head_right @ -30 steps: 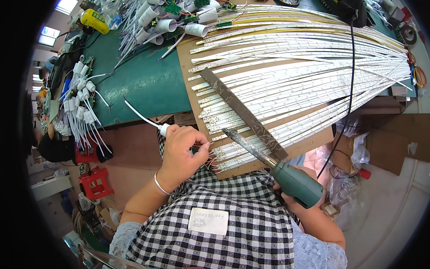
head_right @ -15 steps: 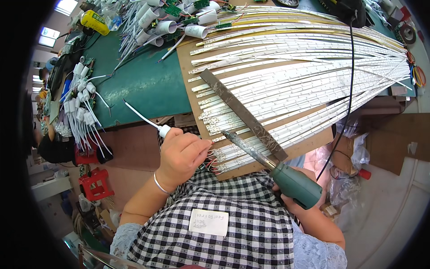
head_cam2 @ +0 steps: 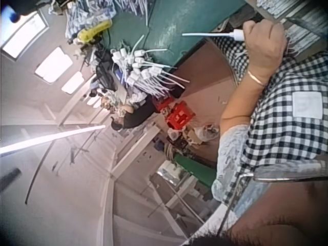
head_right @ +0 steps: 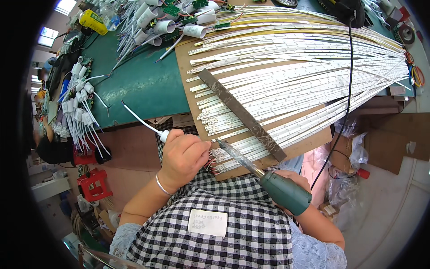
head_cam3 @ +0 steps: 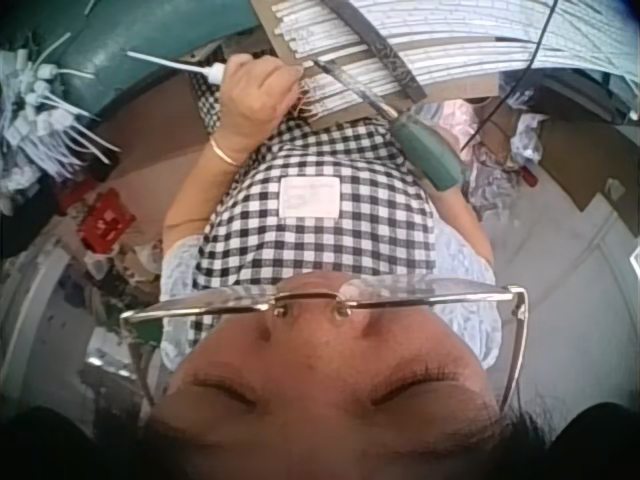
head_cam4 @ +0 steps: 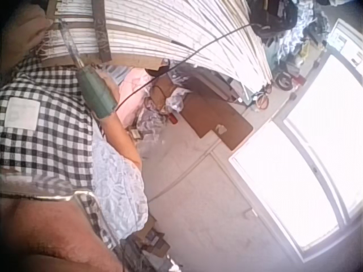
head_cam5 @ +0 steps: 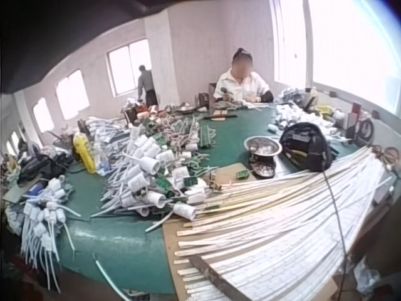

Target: The person uses a soldering iron to attach wires to a circuit board. They repeatedly pick up a white cylindrical component with wires, position it on a wooden jig, and solder the connections. The person works continuously on a green workbench in a workshop environment.

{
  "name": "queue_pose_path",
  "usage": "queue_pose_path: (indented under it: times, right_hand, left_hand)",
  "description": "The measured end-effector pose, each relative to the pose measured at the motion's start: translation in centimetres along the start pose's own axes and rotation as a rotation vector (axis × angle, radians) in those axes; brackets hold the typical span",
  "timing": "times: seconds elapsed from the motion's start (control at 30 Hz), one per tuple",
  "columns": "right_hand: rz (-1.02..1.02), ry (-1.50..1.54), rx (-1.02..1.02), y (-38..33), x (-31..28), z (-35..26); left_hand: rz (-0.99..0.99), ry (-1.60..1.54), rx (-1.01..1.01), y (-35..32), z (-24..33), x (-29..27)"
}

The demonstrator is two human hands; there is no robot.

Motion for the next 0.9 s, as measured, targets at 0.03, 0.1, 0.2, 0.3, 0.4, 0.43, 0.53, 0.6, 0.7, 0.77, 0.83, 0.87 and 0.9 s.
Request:
queue_pose_path:
  times: [0.03, 0.1, 0.2, 0.3, 0.4, 0.43, 0.53, 0.6, 0.7, 0.77, 0.83, 0.87, 0.9]
  right_hand:
    - [-0.027, 0.038, -0.039, -0.2, 0.2, 0.2]
    - [-0.01, -0.039, -0.013, -0.6, 0.2, 0.7]
    - [-0.068, -0.031, 0.108, -0.7, 0.5, 1.2]
    - [-0.156, -0.047, 0.15, -0.1, 0.9, 0.5]
    - [-0.224, -0.05, 0.164, -0.2, 1.2, 1.1]
    - [-0.202, -0.084, 0.119, -0.1, 1.1, 1.0]
    - [-0.092, -0.195, -0.03, 0.3, 0.9, 0.1]
    - [-0.09, -0.113, 0.04, 0.1, 0.9, 0.3]
    - [-0.14, -0.187, 0.099, -0.3, 1.1, 0.6]
    - [-0.167, -0.047, 0.146, -0.4, 1.2, 1.1]
    - [-0.166, 0.247, 0.206, -0.4, 1.3, 1.6]
    - [-0.153, 0.325, 0.208, -0.6, 1.2, 1.7]
    - [-0.119, 0.266, 0.151, -1.0, 1.0, 1.9]
  left_hand:
    - [-0.001, -0.002, -0.002, 0.0, 0.0, 0.0]
    - [0.002, -0.001, 0.0, 0.1, 0.0, 0.1]
    - [-0.005, 0.005, 0.005, 0.1, -0.2, 0.3]
    - [-0.005, 0.002, 0.005, 0.0, -0.3, 0.4]
    - [-0.01, -0.001, -0.005, -0.1, -0.4, 0.4]
    - [-0.015, -0.001, -0.007, -0.1, -0.4, 0.5]
    - [-0.001, -0.002, 0.002, 0.0, -0.3, 0.4]
    - [0.0, -0.001, 0.004, -0.1, -0.4, 0.4]
    - [-0.009, -0.005, -0.001, -0.1, -0.4, 0.5]
    - [-0.013, -0.002, -0.003, -0.1, -0.4, 0.5]
    - [-0.01, 0.0, -0.003, 0.0, -0.4, 0.5]
    - [-0.006, -0.003, 0.0, 0.0, -0.4, 0.5]
    - [-0.002, -0.006, 0.004, -0.1, -0.4, 0.5]
Point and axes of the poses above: each hand's wrist, its own y-axis towards the middle knuckle, its own x-axis out of the palm, z = x × y, the point moved 9 cm from there along y, towards the middle knuckle, and after that the axes turned 14 degrees about -y, right-handed, at the moved point
